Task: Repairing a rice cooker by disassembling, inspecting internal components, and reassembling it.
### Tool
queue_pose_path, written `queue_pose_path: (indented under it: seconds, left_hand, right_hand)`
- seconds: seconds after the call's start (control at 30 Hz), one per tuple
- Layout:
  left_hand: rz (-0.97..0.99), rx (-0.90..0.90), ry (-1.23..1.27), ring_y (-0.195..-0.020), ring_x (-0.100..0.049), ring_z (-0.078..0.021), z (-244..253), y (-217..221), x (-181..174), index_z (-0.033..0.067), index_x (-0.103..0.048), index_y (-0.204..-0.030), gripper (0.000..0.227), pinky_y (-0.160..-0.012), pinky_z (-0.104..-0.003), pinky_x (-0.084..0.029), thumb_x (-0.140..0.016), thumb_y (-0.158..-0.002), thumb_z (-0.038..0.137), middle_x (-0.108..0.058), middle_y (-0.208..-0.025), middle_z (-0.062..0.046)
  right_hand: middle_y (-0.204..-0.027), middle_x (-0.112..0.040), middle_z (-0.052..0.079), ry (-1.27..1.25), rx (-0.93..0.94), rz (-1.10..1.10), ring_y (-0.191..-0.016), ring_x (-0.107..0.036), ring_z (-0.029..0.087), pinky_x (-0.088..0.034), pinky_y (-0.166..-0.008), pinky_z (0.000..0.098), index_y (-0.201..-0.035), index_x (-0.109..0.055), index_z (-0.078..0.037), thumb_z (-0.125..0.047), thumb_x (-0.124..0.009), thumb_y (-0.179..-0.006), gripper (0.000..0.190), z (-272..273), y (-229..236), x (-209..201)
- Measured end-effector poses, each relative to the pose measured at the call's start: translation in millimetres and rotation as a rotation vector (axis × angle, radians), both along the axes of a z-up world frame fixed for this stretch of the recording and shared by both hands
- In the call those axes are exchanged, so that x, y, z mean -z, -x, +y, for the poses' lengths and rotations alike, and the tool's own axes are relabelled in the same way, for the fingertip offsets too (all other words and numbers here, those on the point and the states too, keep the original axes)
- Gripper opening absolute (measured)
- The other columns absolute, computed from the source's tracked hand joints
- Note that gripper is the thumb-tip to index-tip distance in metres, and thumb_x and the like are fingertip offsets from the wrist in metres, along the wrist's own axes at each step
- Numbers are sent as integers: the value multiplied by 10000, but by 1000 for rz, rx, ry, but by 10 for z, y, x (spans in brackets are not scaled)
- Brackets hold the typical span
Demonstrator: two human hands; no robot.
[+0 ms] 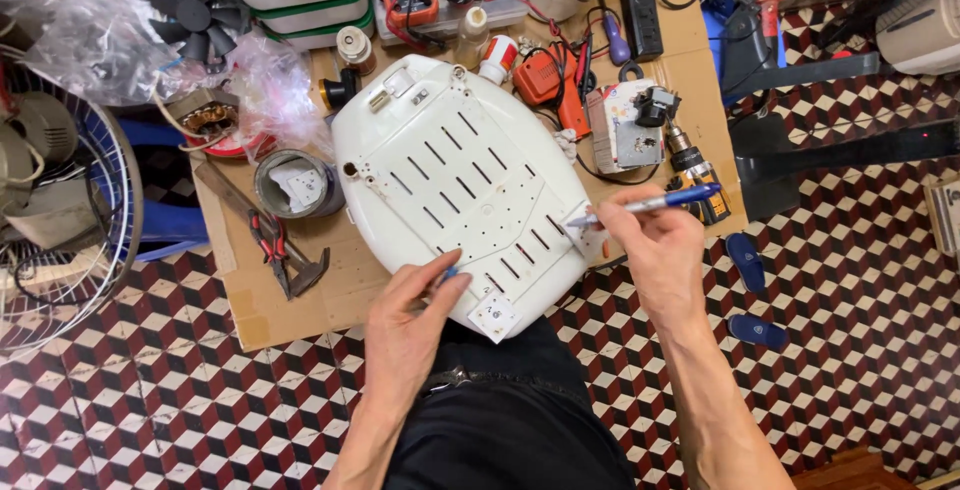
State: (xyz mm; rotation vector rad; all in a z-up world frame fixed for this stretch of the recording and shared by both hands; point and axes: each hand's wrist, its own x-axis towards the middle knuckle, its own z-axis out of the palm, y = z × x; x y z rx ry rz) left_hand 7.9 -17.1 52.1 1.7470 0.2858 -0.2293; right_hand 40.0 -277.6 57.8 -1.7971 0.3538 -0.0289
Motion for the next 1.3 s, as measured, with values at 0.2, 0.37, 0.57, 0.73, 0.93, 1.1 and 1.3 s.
queue_pose_path:
  seconds: [0.2, 0.37, 0.57, 0.73, 0.93, 1.1, 1.3]
  left_hand:
    - [-66, 85, 116, -826, -681, -90, -153, -68, -315, 69, -797, -1078, 287, -766, -242, -553, -836, -804, 143, -772, -913, -22]
    - [-104, 101, 117, -829, -705, -98, -148, -82, -330, 68, -800, -1021, 227, -762, -251, -568, -833, -808, 140, -779, -920, -23]
    - [-124, 96, 113, -812, -694, -102, -113, -72, -309, 71, -799, -1015, 217, -752, -255, -564, -830, -810, 135, -761, -893, -22]
    - [-125, 97, 110, -779, -675, -100, -99, -91, -294, 68, -799, -1016, 217, -721, -257, -559, -829, -811, 131, -752, -874, -25]
    - [-122, 107, 103, -717, -652, -101, -122, -142, -284, 65, -799, -1016, 213, -662, -258, -554, -828, -812, 122, -735, -836, -36]
    - [-253, 126, 63, -723, -684, -131, -157, -180, -304, 45, -776, -1018, 196, -658, -271, -565, -811, -836, 110, -733, -852, -59]
    - [-493, 160, -39, -751, -697, -211, -300, -227, -345, 34, -756, -986, 172, -657, -322, -548, -809, -832, 88, -714, -834, -81]
  right_hand:
    - [-951, -751, 158, -464, -96, 26, -922, -750, 242, -632, -881, 394, -982, -681, 33, -92, -666, -955, 129, 516, 144, -364]
    - [-960, -741, 149, -437, -125, 41, -920, -746, 225, -631, -884, 387, -999, -694, 49, -103, -680, -963, 157, 577, 129, -346]
    - [-957, -739, 129, -408, -144, 69, -914, -745, 211, -626, -881, 378, -998, -709, 48, -118, -699, -960, 170, 612, 101, -343]
    - [-982, -736, 107, -379, -192, 77, -921, -725, 176, -615, -878, 353, -1004, -711, 22, -111, -691, -965, 140, 657, 95, -314]
    - [-943, -694, 64, -320, -224, 97, -894, -635, 125, -532, -884, 292, -987, -725, 25, -89, -724, -956, 118, 685, 110, -214]
    - [-987, -686, 66, -428, -163, 74, -839, -589, 129, -500, -779, 287, -966, -711, 26, -85, -722, -936, 115, 721, 91, -214]
    - [-964, -685, 93, -401, -27, 12, -819, -575, 145, -492, -762, 292, -974, -693, 48, -75, -702, -951, 125, 692, 152, -194]
